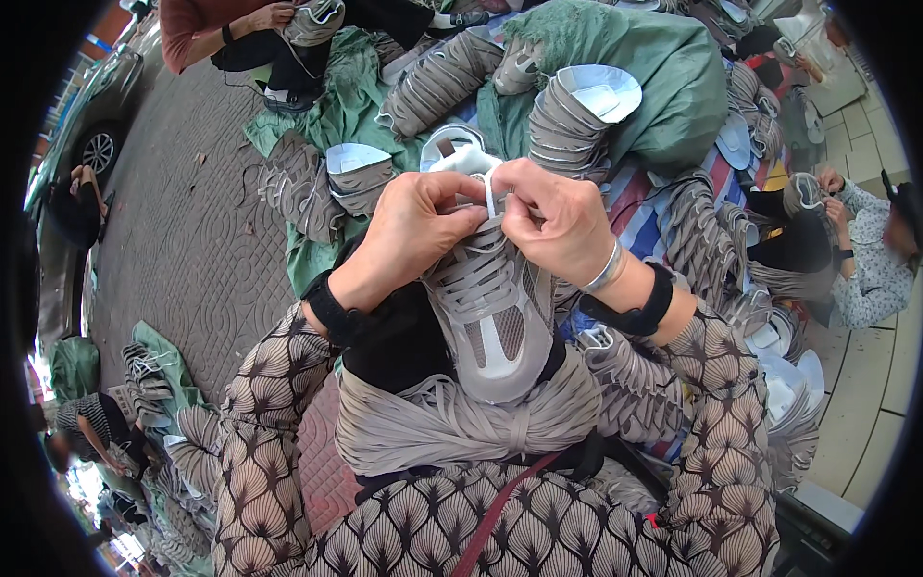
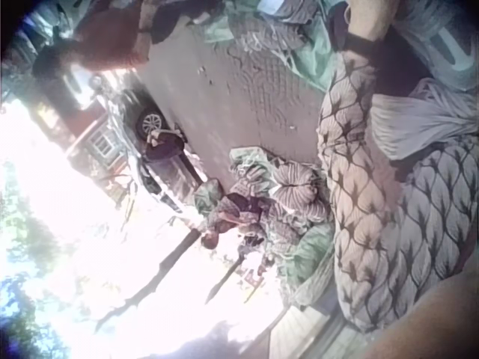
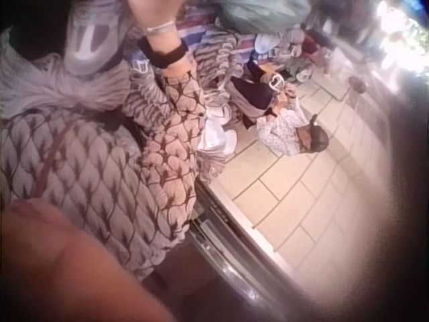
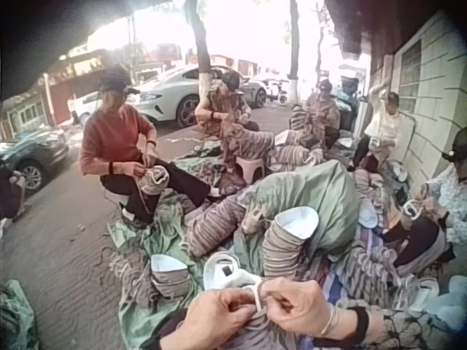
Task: The person is lacing a white Reebok sneaker with beige shoelaces. They thread the laces through the eyelets, pull them tight, and tie a knot at the top. The task is performed while sitting on the ground with stacks of similar shoes nearby.
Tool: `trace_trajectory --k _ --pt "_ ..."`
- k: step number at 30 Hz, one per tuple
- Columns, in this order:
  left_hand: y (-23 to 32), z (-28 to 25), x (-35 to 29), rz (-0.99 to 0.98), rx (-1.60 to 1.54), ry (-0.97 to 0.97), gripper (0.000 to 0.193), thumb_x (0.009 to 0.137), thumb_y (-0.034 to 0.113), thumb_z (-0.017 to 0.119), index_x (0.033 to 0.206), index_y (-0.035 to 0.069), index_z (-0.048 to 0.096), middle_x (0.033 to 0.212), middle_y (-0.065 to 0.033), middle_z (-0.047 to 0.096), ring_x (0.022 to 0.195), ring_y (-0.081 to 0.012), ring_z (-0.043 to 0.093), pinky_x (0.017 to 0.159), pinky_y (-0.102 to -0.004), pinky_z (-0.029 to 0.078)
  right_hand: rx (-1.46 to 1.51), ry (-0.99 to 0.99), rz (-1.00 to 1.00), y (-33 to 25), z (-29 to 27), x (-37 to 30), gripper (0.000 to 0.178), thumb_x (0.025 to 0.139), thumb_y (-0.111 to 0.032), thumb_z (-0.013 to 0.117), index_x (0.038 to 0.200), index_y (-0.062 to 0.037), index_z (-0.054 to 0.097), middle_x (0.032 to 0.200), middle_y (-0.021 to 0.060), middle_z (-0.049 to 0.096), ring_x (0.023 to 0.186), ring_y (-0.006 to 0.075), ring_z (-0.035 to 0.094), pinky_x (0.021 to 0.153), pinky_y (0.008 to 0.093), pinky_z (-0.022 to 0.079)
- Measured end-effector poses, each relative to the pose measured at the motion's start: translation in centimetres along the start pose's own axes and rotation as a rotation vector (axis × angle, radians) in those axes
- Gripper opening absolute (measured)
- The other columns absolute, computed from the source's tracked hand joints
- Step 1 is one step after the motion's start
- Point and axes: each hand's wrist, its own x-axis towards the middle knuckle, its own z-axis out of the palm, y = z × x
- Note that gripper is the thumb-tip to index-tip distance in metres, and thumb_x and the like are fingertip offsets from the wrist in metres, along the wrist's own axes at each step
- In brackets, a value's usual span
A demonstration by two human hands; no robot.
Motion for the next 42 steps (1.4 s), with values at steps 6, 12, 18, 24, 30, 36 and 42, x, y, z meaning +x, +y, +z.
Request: trace_trajectory --k 6,12,18,24,30,36,42 --pt "-0.4 0.0 0.3 0.014 -0.001 -0.014 0.022 0.079 0.019 0.071 0.098 0.01 0.076 0.068 -0.0109 0.067 0.066 -0.0246 0.067 0.065 -0.0367 0.052 0.258 -0.033 0.471 -0.9 0.9 -0.3 0.014 0.082 0.004 0.057 0.093 -0.0046 0.055 0.062 -0.0042 0.05 0.056 0.0007 0.043 0.052 0.02 0.034" --pt "-1.0 0.3 0.7 0.089 0.025 -0.023 0.022 0.079 0.017 0.07 0.098 0.007 0.075 0.073 -0.0093 0.069 0.068 -0.0199 0.065 0.066 -0.034 0.051 0.33 -0.072 0.42 0.0 0.3 1.7 0.011 0.082 0.0 0.055 0.091 -0.0038 0.053 0.064 -0.0024 0.057 0.056 0.0029 0.05 0.052 0.0232 0.038" --pt "-1.0 0.1 0.5 0.094 0.006 -0.029 0.019 0.083 0.011 0.071 0.099 0.002 0.073 0.074 -0.0041 0.07 0.067 -0.007 0.061 0.063 -0.0269 0.05 0.325 -0.087 0.358 -0.2 0.2 0.9 0.014 0.08 0.003 0.055 0.09 -0.0058 0.053 0.064 0.0012 0.053 0.053 0.0066 0.049 0.053 0.0226 0.038" --pt "-0.9 0.1 0.7 0.077 -0.044 -0.032 0.021 0.079 0.019 0.069 0.097 0.009 0.076 0.074 -0.0122 0.07 0.07 -0.0254 0.069 0.067 -0.0366 0.052 0.267 -0.032 0.342 -0.8 1.2 0.3 0.011 0.082 0.003 0.055 0.09 -0.0032 0.053 0.065 -0.0033 0.053 0.058 0.0024 0.047 0.054 0.0208 0.038" --pt "-1.1 -1.1 0.6 0.242 -0.003 -0.041 0.013 0.082 0.019 0.067 0.088 0.009 0.071 0.074 -0.0124 0.069 0.07 -0.0299 0.067 0.065 -0.0384 0.051 0.805 -0.439 0.782 0.3 -2.4 3.2 0.029 0.088 -0.008 0.061 0.115 -0.0036 0.05 0.074 -0.0003 0.056 0.058 0.0034 0.046 0.051 0.0202 0.037" --pt "-5.4 -5.6 0.0 0.179 0.167 0.089 0.007 0.09 0.007 0.065 0.087 0.001 0.062 0.068 0.0015 0.056 0.064 -0.0047 0.048 0.057 -0.0236 0.041 1.482 -0.411 0.819 0.7 -4.9 2.9 0.03 0.094 -0.011 0.061 0.121 -0.0011 0.051 0.091 0.0058 0.063 0.069 0.0078 0.057 0.069 0.0261 0.052" --pt "-12.5 -11.5 0.0 -0.045 -0.064 0.231 0.012 0.089 0.011 0.066 0.084 0.0 0.064 0.07 0.0035 0.057 0.064 -0.0048 0.048 0.057 -0.0239 0.039 1.389 -0.415 0.88 -0.3 -2.5 2.0 0.024 0.093 -0.008 0.063 0.115 0.0001 0.058 0.111 0.0137 0.067 0.102 0.0195 0.067 0.092 0.0341 0.055"
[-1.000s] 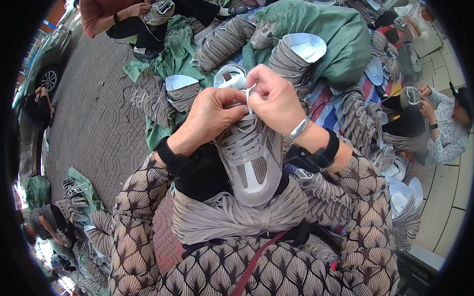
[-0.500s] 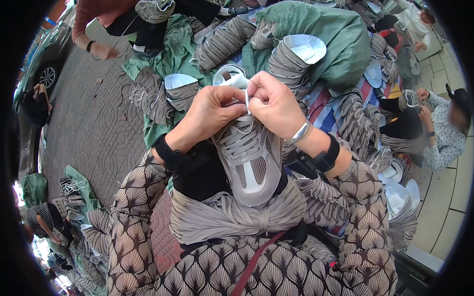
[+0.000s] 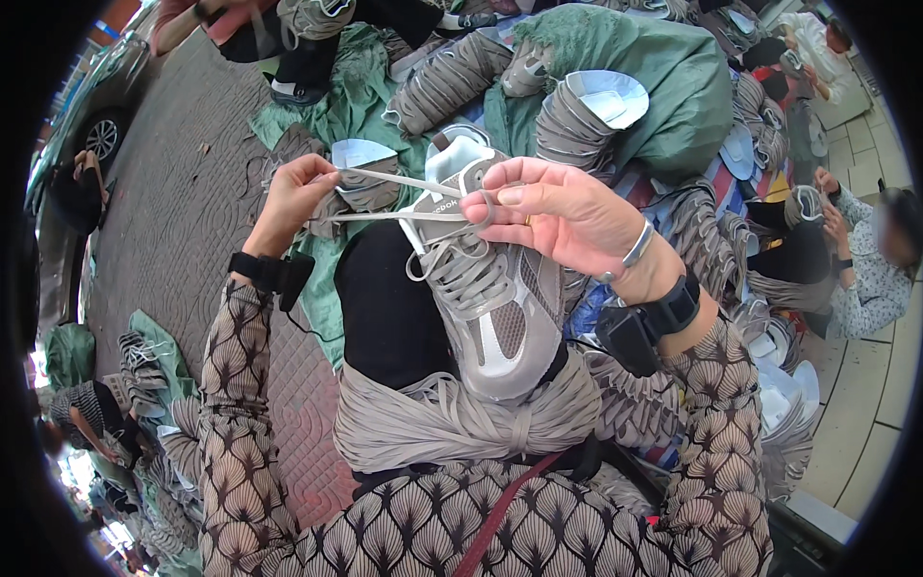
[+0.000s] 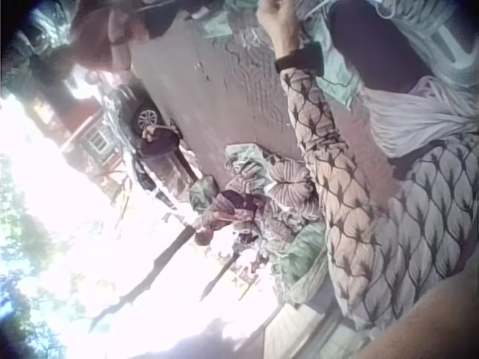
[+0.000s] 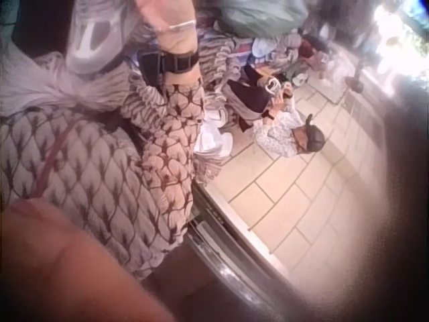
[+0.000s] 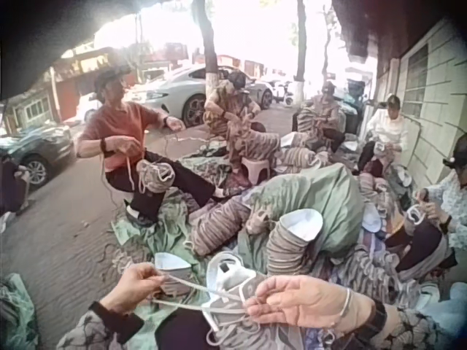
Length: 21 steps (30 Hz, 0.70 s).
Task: The person is lacing a white Reebok sneaker with beige shoelaces. They thread the laces through the eyelets, pull them tight, and tie a knot at the top. The task is performed while sitting on the ground with stacks of similar shoes nearby.
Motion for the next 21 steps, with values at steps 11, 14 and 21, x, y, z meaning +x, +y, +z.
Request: trace_trajectory --k 11,14,21 --pt "5.7 -3.0 -5.9 -0.171 0.08 -0.532 0.025 0.094 0.024 0.067 0.104 0.001 0.066 0.078 0.0035 0.058 0.069 -0.0027 0.048 0.059 -0.0208 0.039 -0.895 0.272 -0.157 -1.4 2.7 -0.5 0.014 0.09 -0.009 0.063 0.102 -0.0021 0.062 0.094 0.0051 0.063 0.082 0.0105 0.063 0.064 0.0241 0.052" --pt "6.9 -4.5 -7.5 -0.228 0.073 -0.642 0.03 0.092 0.029 0.07 0.092 0.0 0.069 0.066 0.0047 0.055 0.058 -0.0037 0.046 0.051 -0.0226 0.035 -1.61 0.337 -0.688 -0.6 4.1 0.1 0.014 0.084 -0.004 0.064 0.098 -0.0007 0.065 0.097 0.0102 0.064 0.091 0.0258 0.064 0.079 0.0331 0.053" --pt "6.0 -8.7 -11.5 -0.109 -0.154 -0.492 0.03 0.094 0.027 0.063 0.077 0.002 0.068 0.101 -0.0083 0.064 0.089 -0.0123 0.057 0.081 -0.0266 0.044 -1.738 0.032 -0.786 3.9 6.3 2.3 0.015 0.082 -0.002 0.066 0.097 -0.0027 0.066 0.098 0.0124 0.064 0.095 0.0286 0.063 0.082 0.0365 0.052"
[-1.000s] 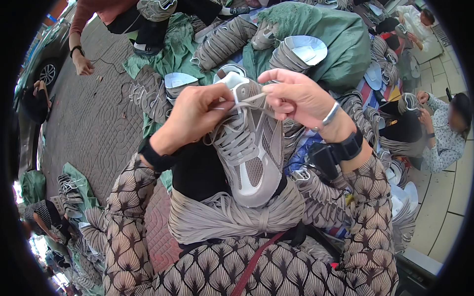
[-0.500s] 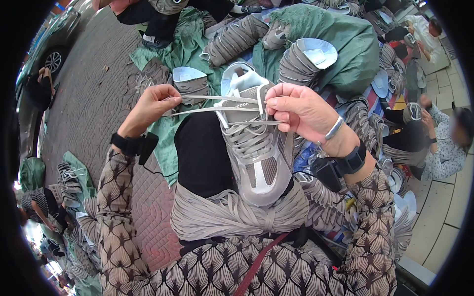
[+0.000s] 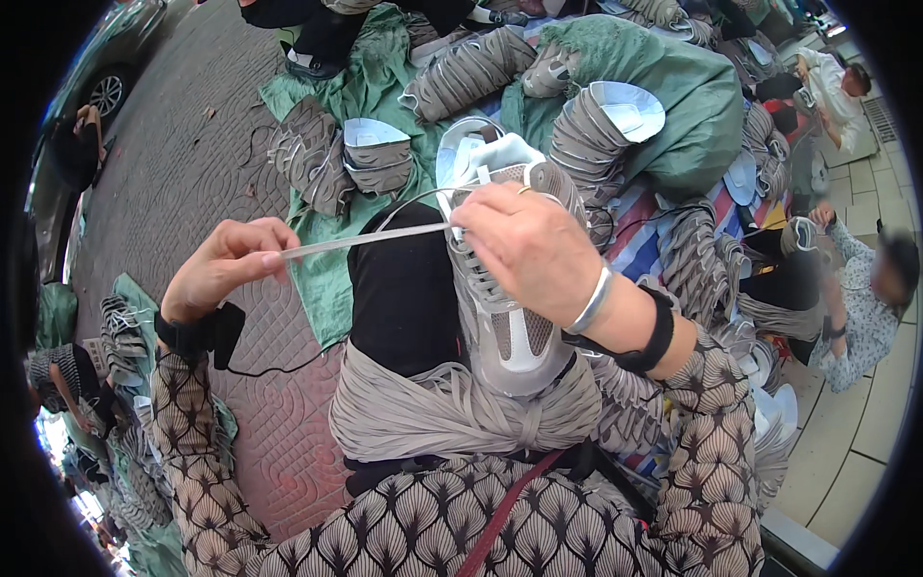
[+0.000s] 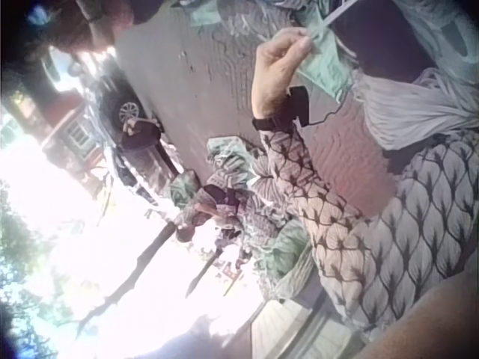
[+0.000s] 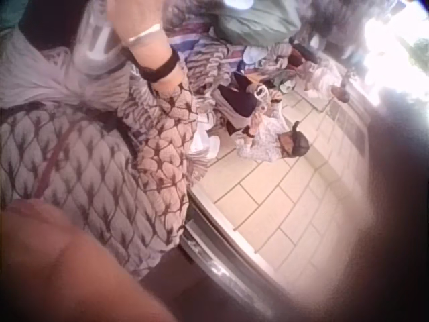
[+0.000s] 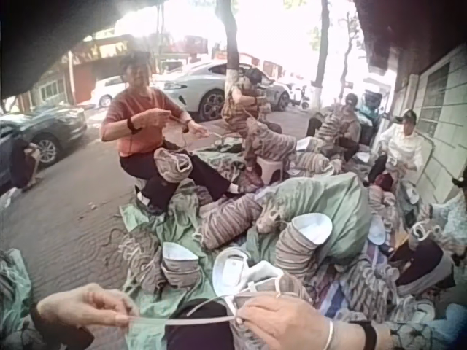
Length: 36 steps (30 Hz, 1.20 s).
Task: The person is lacing a white Reebok sneaker with beige shoelaces. They thread the laces through the eyelets, pull them tight, and tie a knot at the top. The task is performed while sitting on the ground with stacks of similar shoes nearby.
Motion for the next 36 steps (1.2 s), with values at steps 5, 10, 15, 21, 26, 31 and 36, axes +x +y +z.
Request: trace_trajectory --k 5,10,15,21,26,31,36 --pt "-2.4 0.3 -1.5 0.114 -0.5 0.258 0.032 0.097 0.028 0.055 0.074 0.006 0.06 0.131 -0.0195 0.058 0.111 -0.0217 0.058 0.1 -0.0386 0.043 0.228 -0.037 0.006 -0.8 0.6 0.0 0.013 0.082 -0.006 0.07 0.094 -0.0028 0.067 0.088 0.0096 0.064 0.085 0.0274 0.064 0.076 0.0359 0.052" --pt "-3.6 3.9 1.7 0.104 -1.086 0.58 0.015 0.095 0.022 0.059 0.092 0.007 0.061 0.125 -0.0251 0.062 0.11 -0.0296 0.064 0.1 -0.0418 0.049 0.356 -0.096 -0.002 -1.3 0.1 -1.0 0.014 0.079 -0.003 0.073 0.092 -0.0036 0.067 0.087 0.0087 0.063 0.083 0.0271 0.062 0.073 0.0355 0.051" --pt "-3.2 6.1 7.1 0.094 -1.067 0.615 0.021 0.094 0.02 0.063 0.104 0.002 0.062 0.112 -0.0203 0.067 0.102 -0.0269 0.067 0.091 -0.0367 0.055 0.352 -0.111 -0.011 -1.2 0.0 -1.9 0.015 0.077 -0.003 0.075 0.09 -0.0044 0.068 0.086 0.0075 0.062 0.081 0.0264 0.061 0.072 0.0353 0.048" --pt "-1.1 7.5 10.0 0.126 -1.005 0.659 0.025 0.097 0.01 0.059 0.116 -0.006 0.06 0.103 -0.0147 0.069 0.088 -0.0193 0.069 0.085 -0.0337 0.059 0.402 -0.076 0.022 -1.2 0.1 -2.7 0.016 0.075 -0.003 0.076 0.09 -0.0046 0.07 0.085 0.0066 0.063 0.077 0.0255 0.061 0.07 0.0344 0.048" --pt "-0.9 7.5 9.9 0.084 -0.857 0.654 0.02 0.097 0.011 0.059 0.11 -0.004 0.065 0.085 -0.0036 0.066 0.071 -0.0094 0.063 0.068 -0.0246 0.056 0.411 -0.073 0.026 -0.8 0.3 -3.0 0.016 0.075 -0.004 0.077 0.09 -0.0053 0.072 0.084 0.0063 0.063 0.077 0.0248 0.061 0.067 0.0347 0.048" --pt "-0.9 10.1 9.2 0.191 0.067 0.565 0.014 0.092 0.012 0.064 0.092 -0.002 0.069 0.071 0.0 0.061 0.062 -0.0077 0.054 0.057 -0.0245 0.044 0.389 -0.06 -0.019 -0.2 0.4 -3.4 0.015 0.075 -0.006 0.077 0.09 -0.006 0.071 0.084 0.0065 0.062 0.076 0.0252 0.061 0.068 0.0346 0.048" --pt "-0.3 12.8 8.7 0.293 0.556 0.489 0.01 0.084 0.011 0.065 0.084 0.001 0.064 0.078 -0.0151 0.063 0.073 -0.034 0.064 0.064 -0.0396 0.049 0.39 -0.061 -0.008 -0.2 0.5 -3.5 0.014 0.075 -0.007 0.076 0.088 -0.0063 0.071 0.083 0.0068 0.062 0.077 0.0262 0.061 0.069 0.0352 0.048"
